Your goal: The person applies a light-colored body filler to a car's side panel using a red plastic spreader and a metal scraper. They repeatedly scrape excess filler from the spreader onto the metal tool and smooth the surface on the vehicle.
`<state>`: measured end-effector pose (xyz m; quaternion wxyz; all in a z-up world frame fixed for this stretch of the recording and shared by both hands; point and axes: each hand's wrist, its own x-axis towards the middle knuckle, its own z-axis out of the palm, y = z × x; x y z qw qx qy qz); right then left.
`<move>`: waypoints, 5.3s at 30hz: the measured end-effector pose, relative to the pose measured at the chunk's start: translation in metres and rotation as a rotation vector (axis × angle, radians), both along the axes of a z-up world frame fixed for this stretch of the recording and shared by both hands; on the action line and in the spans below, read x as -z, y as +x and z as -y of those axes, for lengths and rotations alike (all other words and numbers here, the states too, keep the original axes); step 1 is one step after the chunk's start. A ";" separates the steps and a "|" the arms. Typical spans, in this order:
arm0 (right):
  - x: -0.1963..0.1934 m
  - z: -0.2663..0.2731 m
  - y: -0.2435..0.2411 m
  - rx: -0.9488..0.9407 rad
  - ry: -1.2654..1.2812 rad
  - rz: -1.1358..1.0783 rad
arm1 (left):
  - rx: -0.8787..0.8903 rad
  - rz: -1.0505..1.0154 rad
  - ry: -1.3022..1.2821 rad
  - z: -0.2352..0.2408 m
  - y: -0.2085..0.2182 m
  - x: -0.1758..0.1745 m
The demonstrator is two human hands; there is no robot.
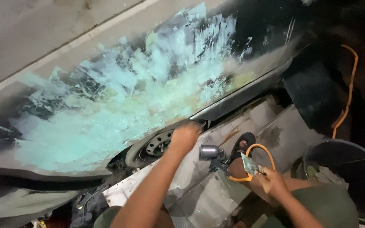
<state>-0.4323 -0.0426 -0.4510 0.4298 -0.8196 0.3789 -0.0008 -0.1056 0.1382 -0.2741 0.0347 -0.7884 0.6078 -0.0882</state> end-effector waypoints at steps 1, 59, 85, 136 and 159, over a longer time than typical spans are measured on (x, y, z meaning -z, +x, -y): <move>-0.016 -0.007 0.001 0.084 0.107 0.041 | -0.320 -0.348 -0.041 -0.017 -0.021 -0.003; -0.201 -0.069 -0.006 0.121 -0.264 -0.117 | -0.221 -1.678 -1.026 -0.163 -0.158 -0.117; -0.340 -0.108 0.006 -0.301 -0.424 0.778 | 0.076 -0.403 -0.434 -0.171 -0.133 -0.082; -0.283 -0.105 -0.004 -0.264 -0.383 0.718 | -0.616 -1.164 -0.572 -0.177 -0.169 -0.079; -0.215 -0.144 0.036 0.355 0.559 0.429 | 0.004 -0.537 -0.654 -0.165 -0.159 -0.076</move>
